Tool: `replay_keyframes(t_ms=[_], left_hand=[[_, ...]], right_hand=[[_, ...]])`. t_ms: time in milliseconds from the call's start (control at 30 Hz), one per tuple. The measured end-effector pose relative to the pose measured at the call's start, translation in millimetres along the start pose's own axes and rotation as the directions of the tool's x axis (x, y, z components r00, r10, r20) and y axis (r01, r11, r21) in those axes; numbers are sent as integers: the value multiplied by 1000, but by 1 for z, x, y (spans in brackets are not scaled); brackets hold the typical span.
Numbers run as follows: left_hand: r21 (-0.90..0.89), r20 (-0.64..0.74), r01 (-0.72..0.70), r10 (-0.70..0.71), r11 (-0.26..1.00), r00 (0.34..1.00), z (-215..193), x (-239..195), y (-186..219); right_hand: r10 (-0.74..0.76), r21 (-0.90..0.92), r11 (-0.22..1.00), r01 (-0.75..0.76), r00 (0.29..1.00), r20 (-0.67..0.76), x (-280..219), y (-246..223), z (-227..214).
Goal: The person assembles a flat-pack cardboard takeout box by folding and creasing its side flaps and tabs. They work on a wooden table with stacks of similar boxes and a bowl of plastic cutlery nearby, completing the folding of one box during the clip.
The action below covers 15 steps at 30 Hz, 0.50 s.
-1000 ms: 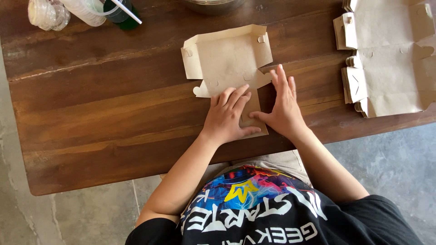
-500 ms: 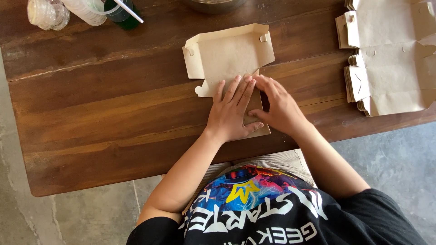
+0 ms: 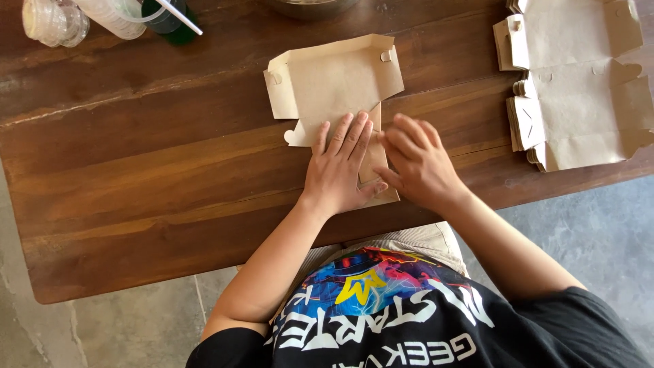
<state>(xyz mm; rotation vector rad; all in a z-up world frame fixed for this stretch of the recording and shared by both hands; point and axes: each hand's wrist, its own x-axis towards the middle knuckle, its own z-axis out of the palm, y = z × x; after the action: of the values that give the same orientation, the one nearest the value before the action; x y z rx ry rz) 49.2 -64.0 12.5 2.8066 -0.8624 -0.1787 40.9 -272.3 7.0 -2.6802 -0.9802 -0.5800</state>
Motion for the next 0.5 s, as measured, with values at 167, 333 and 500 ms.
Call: replay_keyframes(t_ms=[167, 333, 500], left_hand=[[7, -1, -6, 6, 1000, 1000, -1, -2, 3], [-8, -24, -19, 19, 1000, 1000, 3, -1, 3], [29, -25, -18, 19, 999, 1000, 3, -2, 2]], right_hand=[[-33, 23, 999, 34, 998, -48, -37, -32, -22], [-5, 63, 998, 12, 994, -106, -57, -38, -24], [-27, 27, 999, 31, 989, -146, -23, -7, -4]])
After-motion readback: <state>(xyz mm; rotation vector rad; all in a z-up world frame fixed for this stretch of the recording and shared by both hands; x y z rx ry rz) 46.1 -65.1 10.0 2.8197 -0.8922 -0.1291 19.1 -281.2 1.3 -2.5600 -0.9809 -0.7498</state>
